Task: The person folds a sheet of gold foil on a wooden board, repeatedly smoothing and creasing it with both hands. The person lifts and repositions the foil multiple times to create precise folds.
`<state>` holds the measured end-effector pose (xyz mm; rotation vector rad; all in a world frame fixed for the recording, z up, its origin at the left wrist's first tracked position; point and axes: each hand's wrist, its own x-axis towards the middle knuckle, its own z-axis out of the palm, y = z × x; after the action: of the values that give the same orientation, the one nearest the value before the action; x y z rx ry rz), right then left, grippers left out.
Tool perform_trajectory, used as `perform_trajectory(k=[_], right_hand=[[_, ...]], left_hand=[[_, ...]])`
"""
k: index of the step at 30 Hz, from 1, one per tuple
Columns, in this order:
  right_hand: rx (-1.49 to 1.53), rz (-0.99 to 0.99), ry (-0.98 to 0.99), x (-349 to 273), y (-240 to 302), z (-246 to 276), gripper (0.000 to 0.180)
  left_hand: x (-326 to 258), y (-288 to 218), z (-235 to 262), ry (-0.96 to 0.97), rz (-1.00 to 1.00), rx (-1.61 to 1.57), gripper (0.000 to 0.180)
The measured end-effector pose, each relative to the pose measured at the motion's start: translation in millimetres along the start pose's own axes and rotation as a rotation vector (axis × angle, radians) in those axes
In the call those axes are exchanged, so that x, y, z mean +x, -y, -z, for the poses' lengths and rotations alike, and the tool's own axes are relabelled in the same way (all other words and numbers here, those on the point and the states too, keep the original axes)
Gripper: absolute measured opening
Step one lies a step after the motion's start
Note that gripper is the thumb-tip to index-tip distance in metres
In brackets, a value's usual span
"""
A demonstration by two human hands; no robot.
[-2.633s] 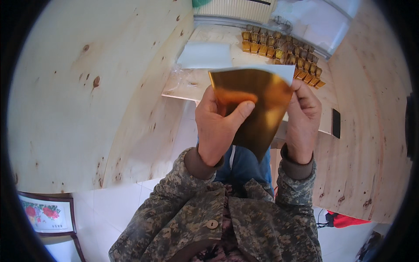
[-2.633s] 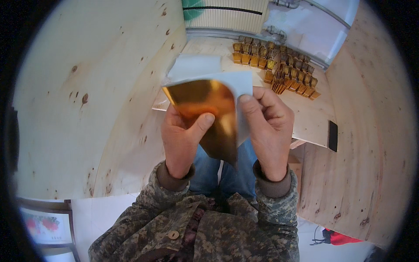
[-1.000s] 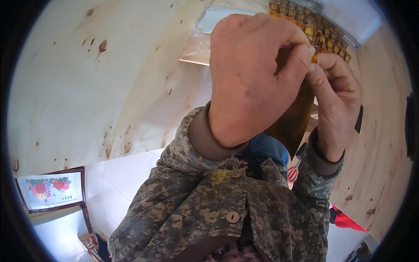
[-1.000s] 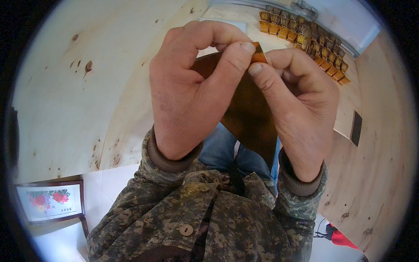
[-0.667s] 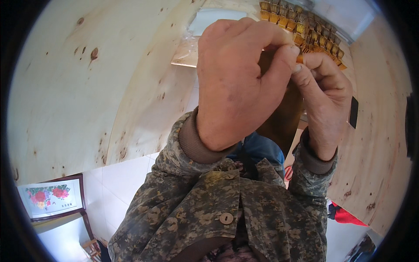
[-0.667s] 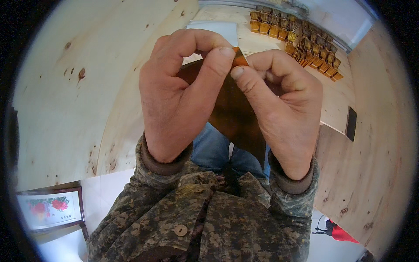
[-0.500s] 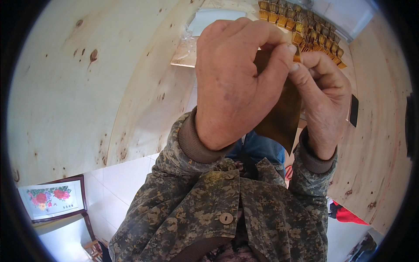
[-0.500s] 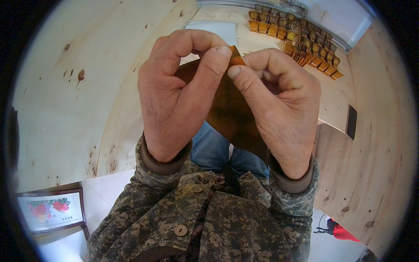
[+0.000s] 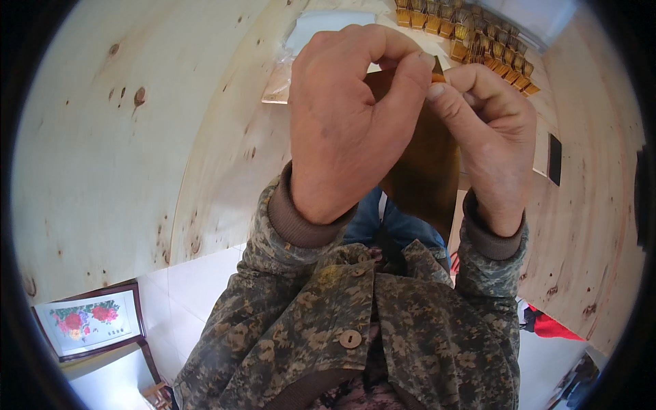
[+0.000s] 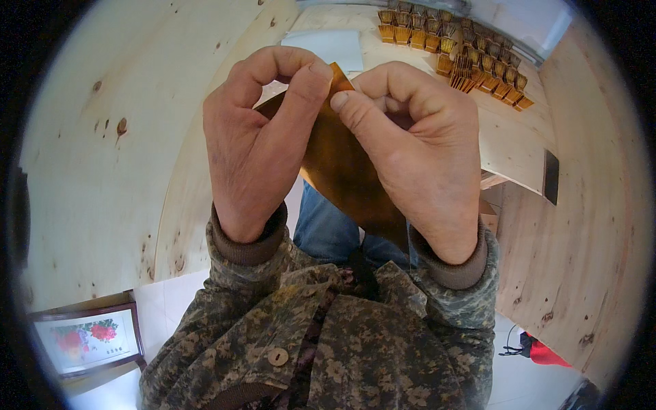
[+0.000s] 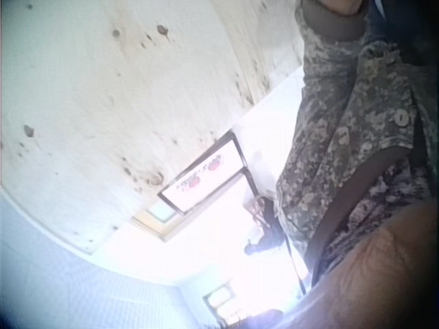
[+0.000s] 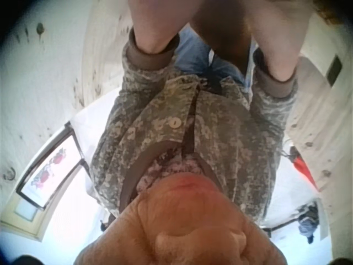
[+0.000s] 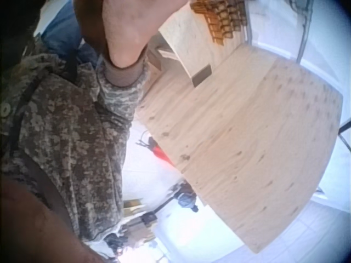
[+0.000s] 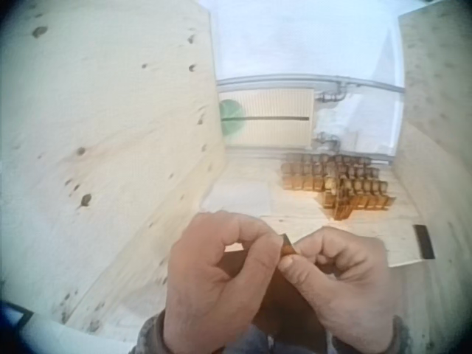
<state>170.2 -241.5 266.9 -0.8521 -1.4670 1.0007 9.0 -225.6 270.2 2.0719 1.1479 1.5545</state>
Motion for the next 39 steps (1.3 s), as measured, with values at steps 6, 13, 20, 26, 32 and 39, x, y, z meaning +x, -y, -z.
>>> perform_trajectory(k=[6,13,20,26,32,39], right_hand=[[0.024,0.008,-0.090,1,-3,-5,0.011],[0.025,0.003,-0.082,-1,-6,-3,0.011],[0.033,0.020,-0.067,0,-6,-2,0.007],[0.049,0.004,-0.073,-2,-6,-3,0.007],[0.025,0.009,-0.054,-1,-6,-3,0.007],[0.006,0.001,-0.062,-3,-5,-5,0.009]], left_hand=[[-2,-1,-6,-0.056,0.074,-0.139,0.010],[-5,0,-3,-0.011,0.021,-0.043,0.013],[-5,0,-2,-0.014,-0.025,-0.018,0.013],[-7,1,-1,-0.007,-0.009,-0.016,0.013],[-8,1,1,-0.001,-0.011,-0.024,0.013],[-10,0,2,-0.014,-0.004,0.019,0.013]])
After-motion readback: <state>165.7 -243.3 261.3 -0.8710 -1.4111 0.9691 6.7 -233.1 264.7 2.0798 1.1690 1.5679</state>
